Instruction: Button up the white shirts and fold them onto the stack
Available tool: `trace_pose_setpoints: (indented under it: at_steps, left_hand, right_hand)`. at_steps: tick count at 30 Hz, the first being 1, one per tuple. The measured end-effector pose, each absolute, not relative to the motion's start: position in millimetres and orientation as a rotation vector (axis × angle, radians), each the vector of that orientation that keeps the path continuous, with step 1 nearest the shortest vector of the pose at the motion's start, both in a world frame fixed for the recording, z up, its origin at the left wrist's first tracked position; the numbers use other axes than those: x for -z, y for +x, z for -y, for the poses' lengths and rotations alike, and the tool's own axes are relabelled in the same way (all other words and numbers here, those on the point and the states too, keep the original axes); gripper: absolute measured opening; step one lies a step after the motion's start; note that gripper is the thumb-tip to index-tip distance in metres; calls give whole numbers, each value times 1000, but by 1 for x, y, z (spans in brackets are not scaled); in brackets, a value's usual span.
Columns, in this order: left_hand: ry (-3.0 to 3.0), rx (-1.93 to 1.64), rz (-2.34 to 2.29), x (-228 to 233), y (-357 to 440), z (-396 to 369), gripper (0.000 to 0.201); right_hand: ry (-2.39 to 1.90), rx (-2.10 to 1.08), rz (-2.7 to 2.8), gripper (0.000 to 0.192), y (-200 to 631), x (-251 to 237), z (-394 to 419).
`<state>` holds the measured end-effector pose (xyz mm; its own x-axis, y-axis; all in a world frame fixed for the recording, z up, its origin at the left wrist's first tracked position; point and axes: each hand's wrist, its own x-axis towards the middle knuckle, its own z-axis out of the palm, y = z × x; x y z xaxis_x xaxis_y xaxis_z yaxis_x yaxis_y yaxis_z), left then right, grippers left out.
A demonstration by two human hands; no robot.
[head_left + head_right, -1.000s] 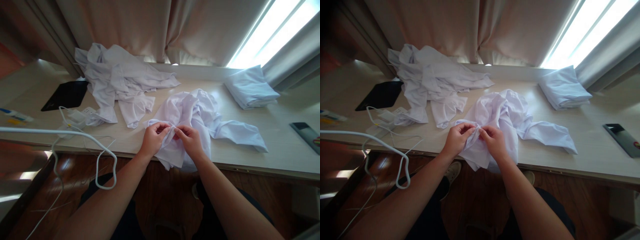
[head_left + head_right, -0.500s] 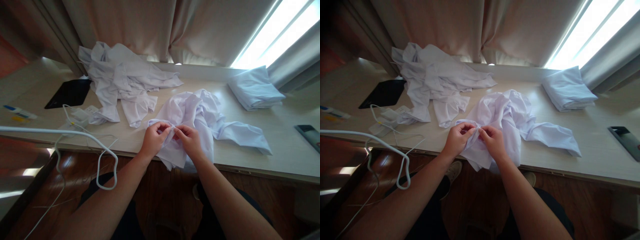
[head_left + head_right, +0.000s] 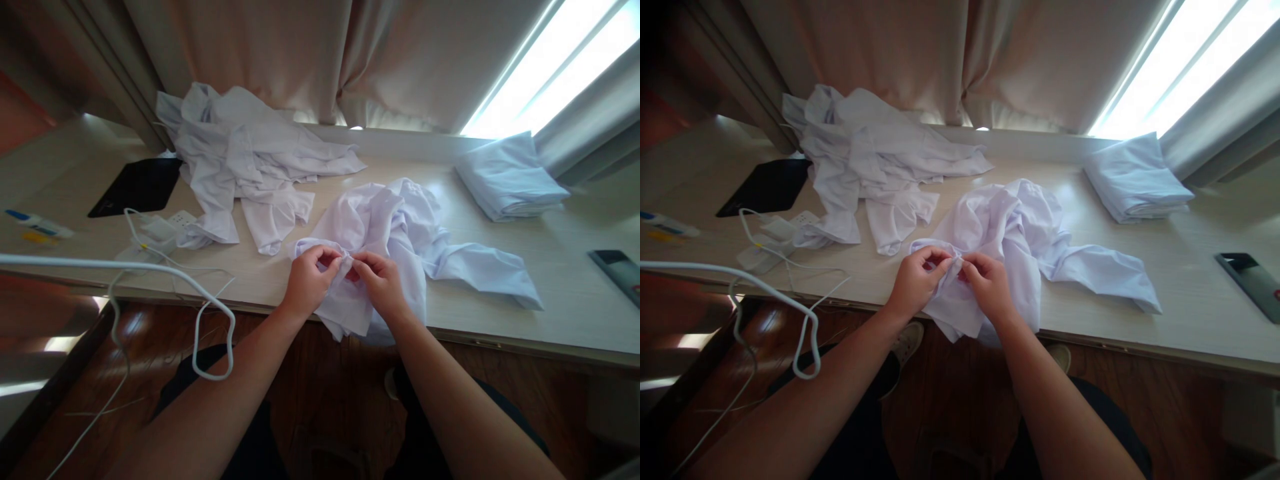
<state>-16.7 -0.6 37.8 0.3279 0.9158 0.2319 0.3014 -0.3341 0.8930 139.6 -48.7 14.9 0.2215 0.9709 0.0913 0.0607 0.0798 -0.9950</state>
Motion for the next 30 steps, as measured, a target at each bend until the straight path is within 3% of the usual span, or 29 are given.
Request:
trace_pose_setpoints:
  at_steps: [20,30]
  left_hand:
    - [1599,-961,-1019,-23,-7,-3,17]
    - [1548,-918,-995,-16,-8,-5,20]
  right_hand:
    - [-1441,-588,1352,13,144,-18,58]
    - [-1425,-643,1353,12,142,-16,56]
